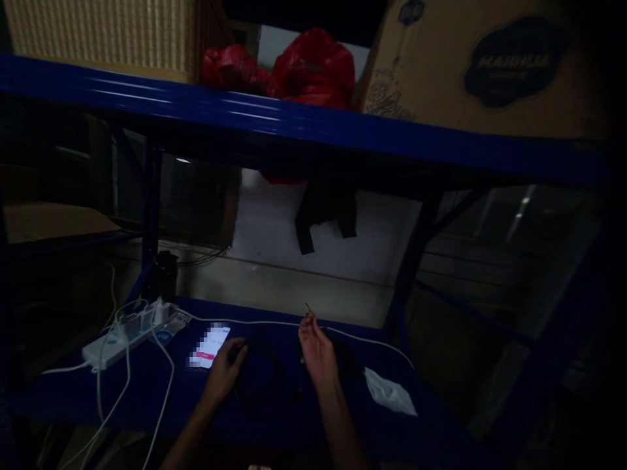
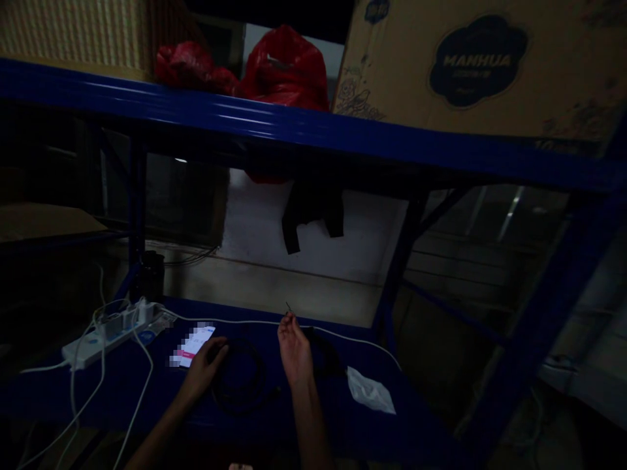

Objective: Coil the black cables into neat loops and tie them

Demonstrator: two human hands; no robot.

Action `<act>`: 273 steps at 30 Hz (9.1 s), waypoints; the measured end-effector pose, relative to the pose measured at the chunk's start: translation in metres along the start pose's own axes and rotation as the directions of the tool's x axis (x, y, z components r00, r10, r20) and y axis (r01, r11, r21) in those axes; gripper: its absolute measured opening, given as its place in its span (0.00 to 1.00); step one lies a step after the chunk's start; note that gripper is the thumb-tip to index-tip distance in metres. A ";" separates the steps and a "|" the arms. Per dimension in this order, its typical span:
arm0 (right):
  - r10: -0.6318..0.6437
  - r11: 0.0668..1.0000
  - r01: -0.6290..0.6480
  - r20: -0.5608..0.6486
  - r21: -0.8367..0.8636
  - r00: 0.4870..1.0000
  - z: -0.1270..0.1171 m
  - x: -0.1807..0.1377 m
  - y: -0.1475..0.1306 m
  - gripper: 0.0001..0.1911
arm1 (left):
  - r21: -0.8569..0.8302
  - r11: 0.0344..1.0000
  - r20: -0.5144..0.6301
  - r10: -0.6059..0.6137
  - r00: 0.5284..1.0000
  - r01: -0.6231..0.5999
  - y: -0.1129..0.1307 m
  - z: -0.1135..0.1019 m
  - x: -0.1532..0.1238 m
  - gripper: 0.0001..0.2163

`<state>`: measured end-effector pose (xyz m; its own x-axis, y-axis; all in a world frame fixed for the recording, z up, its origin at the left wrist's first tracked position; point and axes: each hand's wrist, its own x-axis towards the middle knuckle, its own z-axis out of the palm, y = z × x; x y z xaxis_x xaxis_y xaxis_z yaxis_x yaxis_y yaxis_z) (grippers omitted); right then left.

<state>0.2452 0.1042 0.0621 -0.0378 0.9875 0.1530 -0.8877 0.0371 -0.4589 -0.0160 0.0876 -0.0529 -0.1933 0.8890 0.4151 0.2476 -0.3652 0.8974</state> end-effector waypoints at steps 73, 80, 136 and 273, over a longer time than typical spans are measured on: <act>0.270 0.295 0.219 0.301 -0.930 0.915 -0.067 0.033 0.071 0.12 | 0.533 0.686 0.485 0.231 0.843 -0.495 0.057 0.038 0.023 0.06; 0.261 0.265 0.254 0.323 -0.930 0.910 -0.070 0.034 0.071 0.10 | 0.513 0.657 0.513 0.281 0.811 -0.553 0.050 0.035 0.017 0.08; 0.244 0.152 0.386 0.413 -0.910 0.877 -0.069 0.034 0.064 0.10 | 0.364 0.885 0.327 0.170 0.930 -0.289 0.042 0.036 0.020 0.06; 0.210 0.195 0.380 0.417 -0.904 0.884 -0.074 0.037 0.069 0.08 | 0.356 0.890 0.276 0.190 0.942 -0.284 0.051 0.035 0.017 0.06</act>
<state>0.2163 0.1545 -0.0289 -0.4110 0.8172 0.4041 0.2277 0.5212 -0.8225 0.0266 0.0934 -0.0057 0.1273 0.8447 0.5199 0.6134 -0.4790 0.6280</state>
